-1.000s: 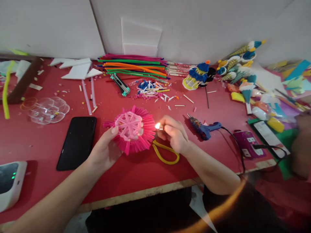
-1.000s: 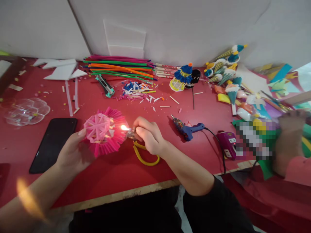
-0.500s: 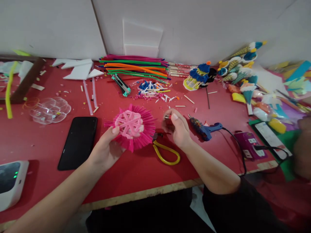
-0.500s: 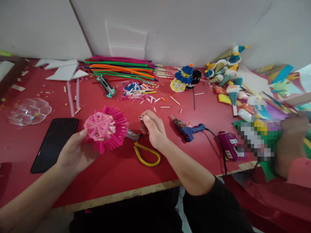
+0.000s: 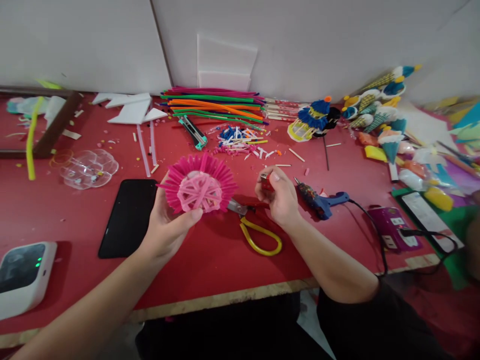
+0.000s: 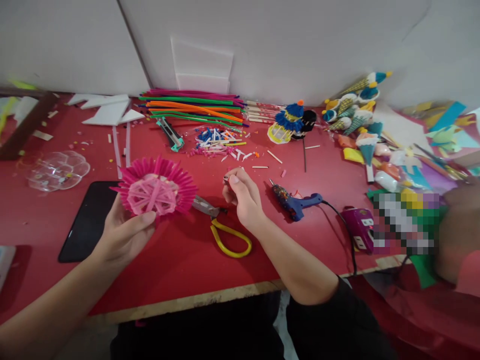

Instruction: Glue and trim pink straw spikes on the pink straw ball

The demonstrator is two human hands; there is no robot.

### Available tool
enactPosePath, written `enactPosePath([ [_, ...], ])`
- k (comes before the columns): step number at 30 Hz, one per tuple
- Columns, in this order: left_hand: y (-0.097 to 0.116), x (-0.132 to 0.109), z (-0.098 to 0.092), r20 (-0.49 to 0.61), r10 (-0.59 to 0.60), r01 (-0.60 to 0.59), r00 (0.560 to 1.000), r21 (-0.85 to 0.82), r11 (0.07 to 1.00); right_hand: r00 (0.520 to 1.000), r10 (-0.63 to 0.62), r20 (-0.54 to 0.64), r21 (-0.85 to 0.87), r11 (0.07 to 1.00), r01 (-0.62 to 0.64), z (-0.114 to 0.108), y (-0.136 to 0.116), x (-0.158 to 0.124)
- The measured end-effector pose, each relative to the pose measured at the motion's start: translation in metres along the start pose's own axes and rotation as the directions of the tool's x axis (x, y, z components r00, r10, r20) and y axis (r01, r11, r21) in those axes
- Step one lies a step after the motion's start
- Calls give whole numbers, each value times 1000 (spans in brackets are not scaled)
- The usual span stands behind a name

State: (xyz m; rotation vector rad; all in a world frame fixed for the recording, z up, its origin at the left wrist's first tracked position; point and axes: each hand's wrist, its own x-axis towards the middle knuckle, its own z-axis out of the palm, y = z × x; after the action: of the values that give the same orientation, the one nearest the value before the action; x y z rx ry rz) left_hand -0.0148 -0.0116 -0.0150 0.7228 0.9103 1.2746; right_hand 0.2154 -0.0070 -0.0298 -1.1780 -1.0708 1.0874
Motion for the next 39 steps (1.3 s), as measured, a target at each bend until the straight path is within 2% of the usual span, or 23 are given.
enactPosePath([
  [5,-3,-4,-3,54,74,-79,996,93,992,990,-114,85,-137,983,125,-4,-1,0],
  [8,-4,-5,-4,61,86,-92,994,116,989,985,-151,81,-331,928,169,-9,-2,3],
  [10,-4,-5,-4,74,79,-87,994,125,988,984,-149,96,-542,822,177,-14,-1,7],
  [13,0,-5,-1,74,49,-56,996,97,994,979,-132,155,-827,525,202,-23,2,12],
  [15,3,-5,2,72,19,-21,997,33,999,973,-121,196,-908,352,227,-27,4,14],
  [18,8,-3,5,72,-22,29,997,-85,996,964,-110,244,-935,237,264,-30,6,15],
  [22,11,3,4,48,-75,82,996,-172,982,959,-102,266,-940,195,282,-31,6,15],
  [28,10,8,2,-8,-101,98,995,-179,979,966,-67,250,-961,106,256,-36,4,17],
  [32,8,9,1,28,-105,108,994,-169,980,958,-100,269,-957,88,278,-39,2,17],
  [35,6,11,0,62,-94,103,994,-164,981,943,-184,278,-942,138,305,-39,-3,15],
  [39,7,16,1,25,-134,136,991,-202,970,958,-169,233,-905,323,278,-39,-14,11],
])
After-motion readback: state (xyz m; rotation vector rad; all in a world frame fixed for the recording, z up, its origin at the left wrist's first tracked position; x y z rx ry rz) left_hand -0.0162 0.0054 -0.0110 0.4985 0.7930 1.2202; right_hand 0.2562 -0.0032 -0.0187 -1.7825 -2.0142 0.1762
